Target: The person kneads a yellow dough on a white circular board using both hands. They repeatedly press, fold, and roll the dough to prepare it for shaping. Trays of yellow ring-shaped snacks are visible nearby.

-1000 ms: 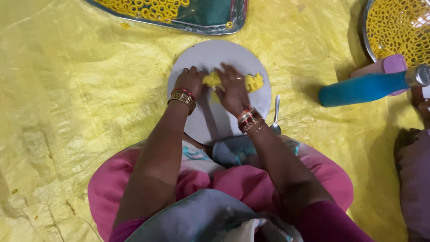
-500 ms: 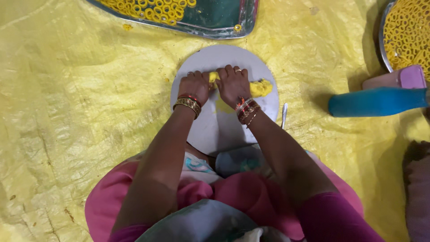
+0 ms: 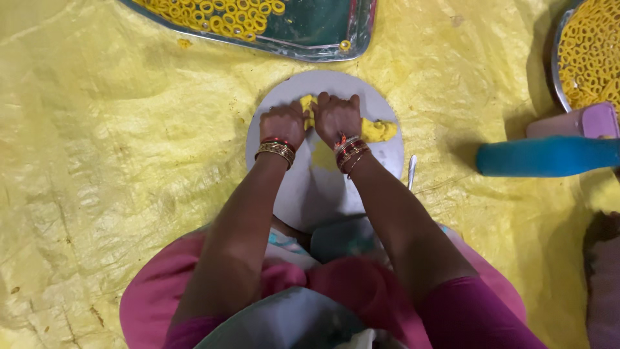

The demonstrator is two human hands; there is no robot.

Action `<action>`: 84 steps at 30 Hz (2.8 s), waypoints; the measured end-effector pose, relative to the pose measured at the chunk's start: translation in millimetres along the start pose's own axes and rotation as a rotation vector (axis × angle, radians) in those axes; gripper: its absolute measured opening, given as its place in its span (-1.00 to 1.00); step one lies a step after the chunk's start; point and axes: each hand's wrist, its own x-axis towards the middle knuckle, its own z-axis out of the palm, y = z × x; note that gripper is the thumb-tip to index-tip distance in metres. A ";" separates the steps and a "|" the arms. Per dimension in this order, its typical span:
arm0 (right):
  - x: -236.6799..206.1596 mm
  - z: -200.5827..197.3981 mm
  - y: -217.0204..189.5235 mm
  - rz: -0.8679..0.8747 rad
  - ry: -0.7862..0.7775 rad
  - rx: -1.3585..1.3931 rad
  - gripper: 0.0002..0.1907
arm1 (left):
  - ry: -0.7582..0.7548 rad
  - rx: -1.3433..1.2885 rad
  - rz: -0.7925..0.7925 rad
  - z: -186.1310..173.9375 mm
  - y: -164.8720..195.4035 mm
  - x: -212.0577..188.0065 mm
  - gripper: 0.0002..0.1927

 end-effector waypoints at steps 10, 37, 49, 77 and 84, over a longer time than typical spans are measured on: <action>-50.1 -13.7 -9.8 -0.045 0.183 0.157 -0.55 | -0.261 -0.263 -0.129 -30.4 -3.5 -0.1 -0.50; -73.9 -14.7 6.1 -0.138 0.094 0.149 -0.48 | -0.189 -0.065 0.209 -7.9 10.2 -37.6 -0.65; -39.5 -2.3 11.2 -0.069 0.095 0.134 -0.70 | -0.046 -0.079 0.094 16.6 10.2 -27.4 -0.71; -92.8 -24.0 110.4 0.002 -0.038 0.048 -0.21 | -0.358 -0.206 -0.213 -17.5 21.1 -5.1 -0.56; -82.2 -31.6 91.7 0.308 -0.131 0.334 -0.46 | -0.429 -0.256 -0.305 -34.4 25.6 -5.1 -0.51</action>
